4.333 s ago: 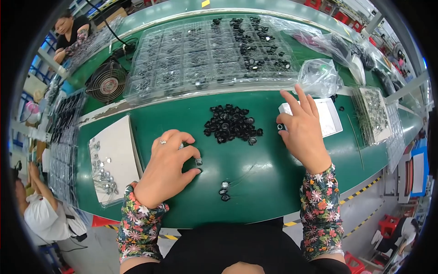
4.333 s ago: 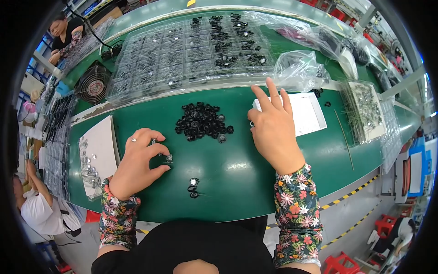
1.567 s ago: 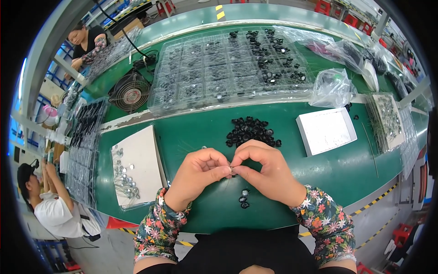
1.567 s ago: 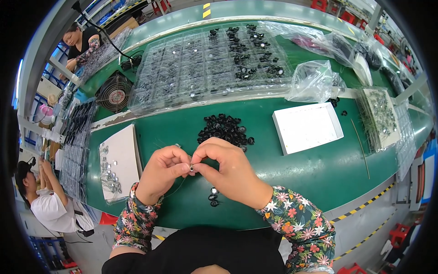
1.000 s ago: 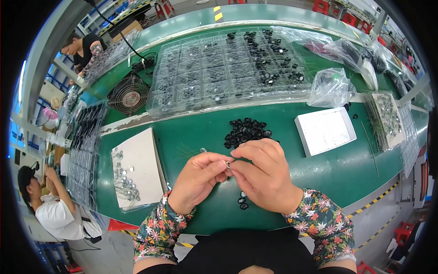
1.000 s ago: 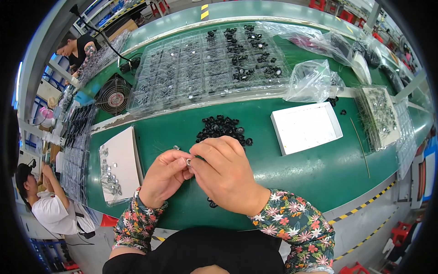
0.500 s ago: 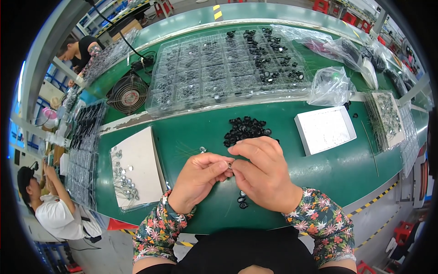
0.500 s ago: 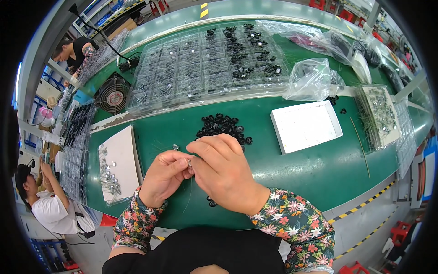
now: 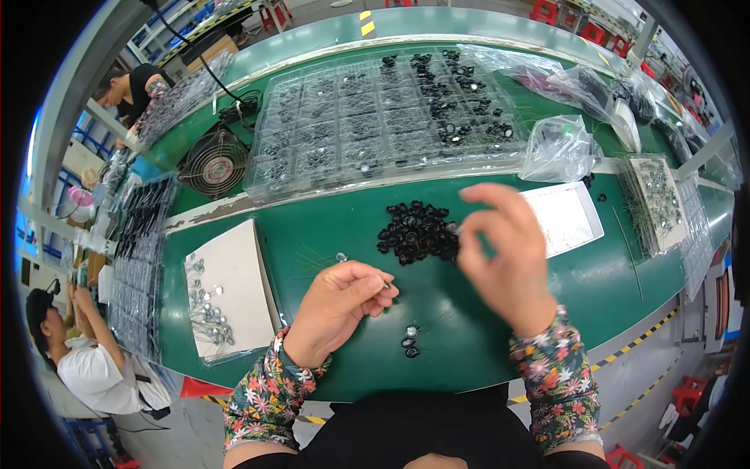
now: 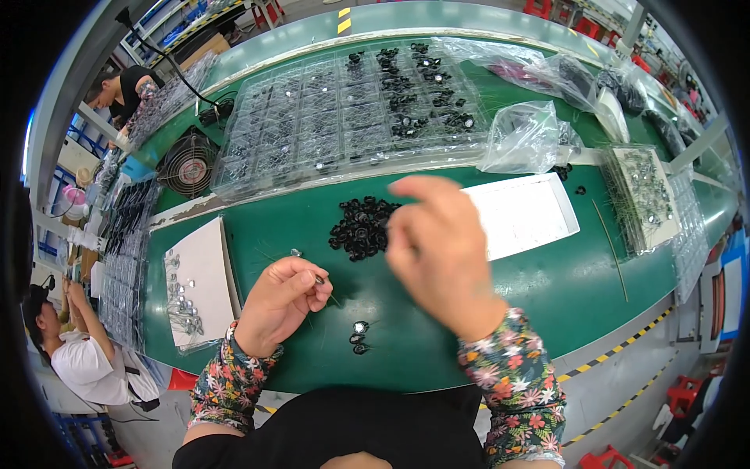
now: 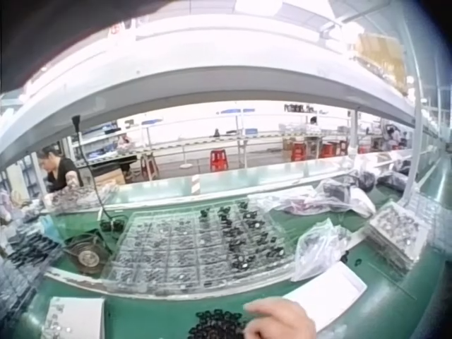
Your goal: The person assembles small black plastic components by hand at a factory workbench.
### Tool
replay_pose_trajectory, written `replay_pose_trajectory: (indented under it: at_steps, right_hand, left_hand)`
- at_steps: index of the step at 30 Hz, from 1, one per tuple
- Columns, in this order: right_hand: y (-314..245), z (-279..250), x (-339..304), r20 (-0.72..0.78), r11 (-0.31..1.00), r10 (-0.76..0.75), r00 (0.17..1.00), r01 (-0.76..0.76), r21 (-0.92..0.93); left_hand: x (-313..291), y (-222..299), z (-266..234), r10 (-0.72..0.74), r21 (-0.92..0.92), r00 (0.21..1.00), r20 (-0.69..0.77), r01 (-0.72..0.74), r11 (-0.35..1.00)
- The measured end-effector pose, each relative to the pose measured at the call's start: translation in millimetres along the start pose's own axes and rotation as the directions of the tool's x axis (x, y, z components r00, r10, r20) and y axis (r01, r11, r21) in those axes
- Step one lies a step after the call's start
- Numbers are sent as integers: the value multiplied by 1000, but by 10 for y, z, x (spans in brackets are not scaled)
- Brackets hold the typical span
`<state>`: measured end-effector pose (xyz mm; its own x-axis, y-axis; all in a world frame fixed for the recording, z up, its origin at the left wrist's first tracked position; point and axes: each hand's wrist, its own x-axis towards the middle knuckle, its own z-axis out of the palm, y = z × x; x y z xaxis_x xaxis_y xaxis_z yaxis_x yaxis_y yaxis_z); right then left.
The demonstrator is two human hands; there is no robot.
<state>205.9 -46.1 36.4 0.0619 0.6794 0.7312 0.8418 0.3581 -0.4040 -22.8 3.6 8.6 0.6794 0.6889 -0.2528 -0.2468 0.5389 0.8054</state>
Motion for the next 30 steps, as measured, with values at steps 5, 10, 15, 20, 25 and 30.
replay_pose_trajectory:
  at_steps: [5,10,15,20,25,30]
  right_hand:
    - [650,-515,-115,233,757,426,874,-203,-620]
    - [527,-444,-56,143,798,294,945,-161,-581]
    - [-91,-82,-8,111,995,11,994,-21,93]
    - [-303,38,-93,270,994,-61,961,34,102]
    - [-276,99,-148,225,990,-97,969,71,119]
    - [-246,81,-138,201,985,-139,970,114,128]
  left_hand:
    - [23,20,28,-69,57,993,-95,75,996]
    - [37,34,39,-102,24,995,-23,102,994]
    - [11,-2,-11,-109,-45,994,32,111,993]
    - [-4,5,40,-84,-110,993,84,93,990]
    - [-30,-17,29,-71,-125,990,124,87,988]
    - [-24,-14,104,-38,-77,989,142,49,996]
